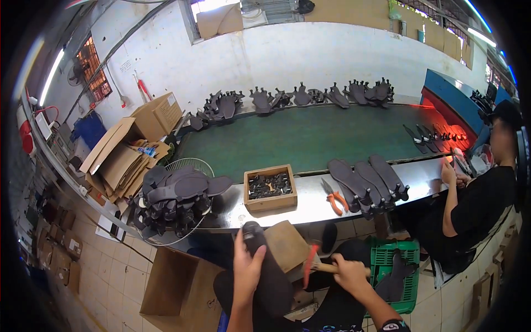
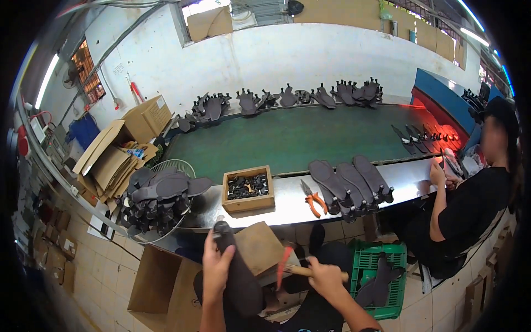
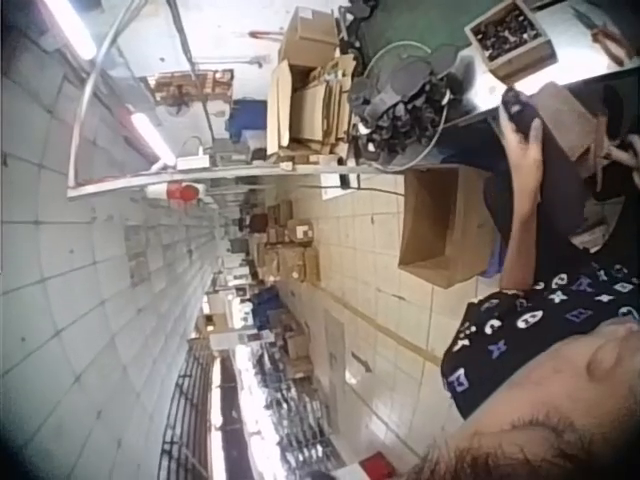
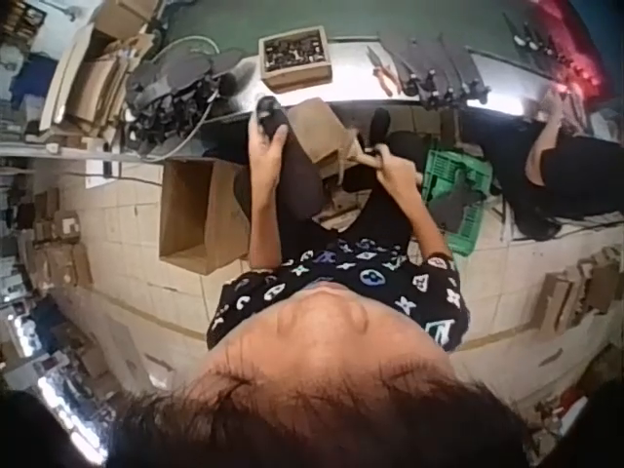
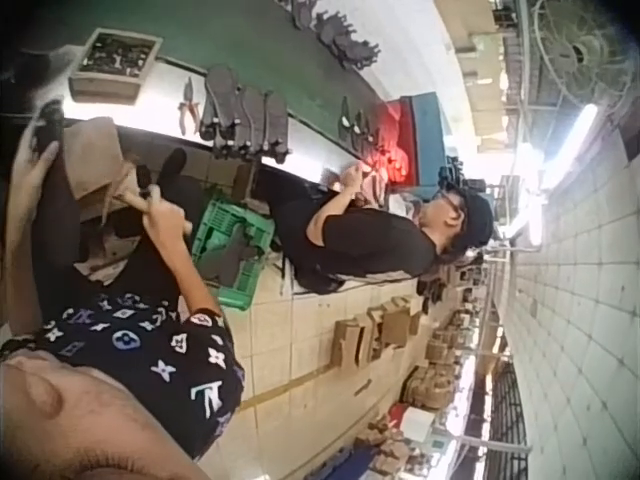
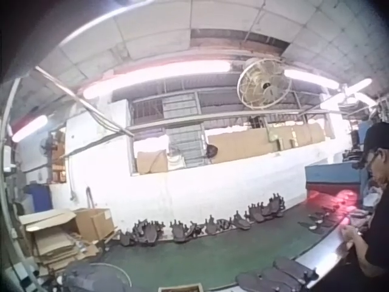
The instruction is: Hammering and trimming the edges of shoe soles at a manufacturing workbench.
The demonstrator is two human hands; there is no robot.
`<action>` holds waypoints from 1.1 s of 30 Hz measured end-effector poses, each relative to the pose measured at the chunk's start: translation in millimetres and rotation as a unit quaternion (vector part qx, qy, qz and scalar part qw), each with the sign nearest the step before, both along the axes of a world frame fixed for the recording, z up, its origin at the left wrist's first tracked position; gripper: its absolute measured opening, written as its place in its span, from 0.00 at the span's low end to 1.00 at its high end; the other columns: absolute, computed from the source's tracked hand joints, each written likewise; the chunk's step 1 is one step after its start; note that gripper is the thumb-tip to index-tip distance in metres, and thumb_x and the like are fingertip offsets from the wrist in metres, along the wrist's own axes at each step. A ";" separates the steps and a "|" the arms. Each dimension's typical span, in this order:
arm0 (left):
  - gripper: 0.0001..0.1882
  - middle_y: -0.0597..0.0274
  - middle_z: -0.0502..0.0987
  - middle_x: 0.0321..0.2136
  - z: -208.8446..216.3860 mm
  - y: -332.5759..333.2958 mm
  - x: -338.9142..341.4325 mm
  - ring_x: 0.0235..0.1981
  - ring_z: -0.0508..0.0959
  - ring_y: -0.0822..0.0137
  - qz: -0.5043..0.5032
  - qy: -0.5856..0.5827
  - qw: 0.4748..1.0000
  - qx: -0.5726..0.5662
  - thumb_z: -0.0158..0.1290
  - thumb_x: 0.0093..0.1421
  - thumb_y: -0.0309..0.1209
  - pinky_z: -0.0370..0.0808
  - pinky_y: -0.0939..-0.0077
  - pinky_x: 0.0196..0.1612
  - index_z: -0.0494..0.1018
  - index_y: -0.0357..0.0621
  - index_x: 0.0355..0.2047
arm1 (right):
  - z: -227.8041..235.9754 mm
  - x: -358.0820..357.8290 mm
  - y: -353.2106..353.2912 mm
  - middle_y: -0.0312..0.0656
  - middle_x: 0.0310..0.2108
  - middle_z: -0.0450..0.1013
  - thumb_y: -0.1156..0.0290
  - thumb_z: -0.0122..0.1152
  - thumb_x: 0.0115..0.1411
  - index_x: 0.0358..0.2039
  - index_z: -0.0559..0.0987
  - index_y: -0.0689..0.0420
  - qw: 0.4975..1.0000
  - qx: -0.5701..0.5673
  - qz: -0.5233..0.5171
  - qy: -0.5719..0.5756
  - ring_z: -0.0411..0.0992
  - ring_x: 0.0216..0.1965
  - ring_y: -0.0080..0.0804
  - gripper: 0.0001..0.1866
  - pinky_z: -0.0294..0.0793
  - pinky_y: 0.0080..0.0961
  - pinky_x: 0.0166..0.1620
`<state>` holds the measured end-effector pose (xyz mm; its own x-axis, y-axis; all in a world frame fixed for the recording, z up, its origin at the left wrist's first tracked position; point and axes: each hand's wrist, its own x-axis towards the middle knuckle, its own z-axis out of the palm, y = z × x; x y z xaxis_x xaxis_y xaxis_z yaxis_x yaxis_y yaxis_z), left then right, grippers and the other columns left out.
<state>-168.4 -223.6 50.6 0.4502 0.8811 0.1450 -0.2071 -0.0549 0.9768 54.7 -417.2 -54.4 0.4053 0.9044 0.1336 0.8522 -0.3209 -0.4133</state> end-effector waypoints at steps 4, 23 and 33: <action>0.55 0.32 0.45 0.70 -68.0 35.3 16.5 0.71 0.43 0.34 0.107 0.514 0.806 0.274 0.64 0.56 0.49 0.45 0.36 0.68 0.45 0.27 0.69 | -1.8 1.9 -75.3 0.46 0.20 0.76 0.75 0.64 0.50 0.34 0.81 0.53 0.975 0.152 -0.122 0.103 0.77 0.23 0.47 0.09 0.73 0.37 0.26; 0.06 0.47 0.79 0.37 -52.8 232.1 155.8 0.40 0.79 0.51 0.019 0.459 0.658 0.597 0.54 0.58 0.25 0.80 0.61 0.41 0.77 0.36 0.34 | 43.7 14.7 -51.9 0.27 0.17 0.67 0.80 0.59 0.58 0.33 0.84 0.64 0.799 0.329 -0.179 0.471 0.60 0.18 0.11 0.06 0.52 0.17 0.23; 0.11 0.55 0.77 0.34 86.0 40.2 53.2 0.31 0.80 0.65 -0.040 0.148 0.460 0.874 0.59 0.51 0.19 0.80 0.78 0.36 0.79 0.28 0.36 | 122.5 8.2 42.6 0.45 0.44 0.81 0.68 0.63 0.65 0.55 0.76 0.60 0.793 0.263 0.080 0.543 0.60 0.17 0.10 0.19 0.58 0.10 0.20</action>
